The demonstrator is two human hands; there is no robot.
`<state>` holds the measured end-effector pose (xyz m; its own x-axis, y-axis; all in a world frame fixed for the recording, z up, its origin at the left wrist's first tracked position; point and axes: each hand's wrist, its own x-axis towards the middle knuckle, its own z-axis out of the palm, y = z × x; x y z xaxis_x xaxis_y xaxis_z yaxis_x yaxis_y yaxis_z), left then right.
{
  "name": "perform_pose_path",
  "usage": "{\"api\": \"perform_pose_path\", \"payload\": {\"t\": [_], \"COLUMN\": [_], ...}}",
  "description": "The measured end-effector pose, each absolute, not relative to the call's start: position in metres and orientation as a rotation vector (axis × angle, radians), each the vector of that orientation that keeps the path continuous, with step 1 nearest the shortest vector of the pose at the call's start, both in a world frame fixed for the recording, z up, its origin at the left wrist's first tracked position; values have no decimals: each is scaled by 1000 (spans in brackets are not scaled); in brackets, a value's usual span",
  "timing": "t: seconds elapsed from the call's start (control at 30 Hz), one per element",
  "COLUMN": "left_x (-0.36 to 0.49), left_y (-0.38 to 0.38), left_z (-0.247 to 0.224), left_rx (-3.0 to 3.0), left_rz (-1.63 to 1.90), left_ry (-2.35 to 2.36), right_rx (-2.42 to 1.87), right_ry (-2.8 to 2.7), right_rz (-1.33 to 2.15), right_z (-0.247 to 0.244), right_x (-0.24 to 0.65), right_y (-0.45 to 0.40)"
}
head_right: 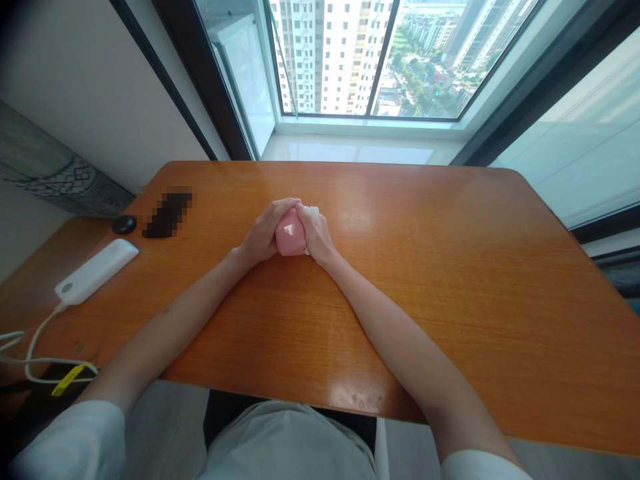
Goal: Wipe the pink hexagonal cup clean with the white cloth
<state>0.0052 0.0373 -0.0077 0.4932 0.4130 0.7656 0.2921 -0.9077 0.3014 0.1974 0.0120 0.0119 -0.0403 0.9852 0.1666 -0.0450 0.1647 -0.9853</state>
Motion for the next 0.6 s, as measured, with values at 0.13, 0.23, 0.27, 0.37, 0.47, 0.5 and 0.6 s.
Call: {"api": "perform_pose_path", "payload": {"t": [0.13, 0.23, 0.27, 0.37, 0.47, 0.5, 0.6], "left_x": [10, 14, 15, 17, 16, 16, 14], "left_y": [39, 40, 40, 42, 44, 45, 45], "left_z": [-2, 3, 4, 3, -5, -7, -12], "left_rx": [2524, 2426, 2390, 2265, 2096, 2052, 1983], "left_rz": [1387, 1393, 1388, 1340, 1233, 1195, 1152], "left_ry": [625, 675, 697, 750, 810, 828, 861], "right_rx": [-1035, -1021, -1018, -1023, -1021, -1015, -1002], "right_ry": [-1267, -1275, -1275, -1277, -1312, -1328, -1359], "right_rz": [1100, 1099, 1105, 1135, 1134, 1124, 1107], "right_z": [6, 4, 4, 6, 10, 11, 13], "right_x": [198, 198, 199, 199, 199, 199, 200], "right_y": [15, 15, 15, 13, 10, 9, 7]}}
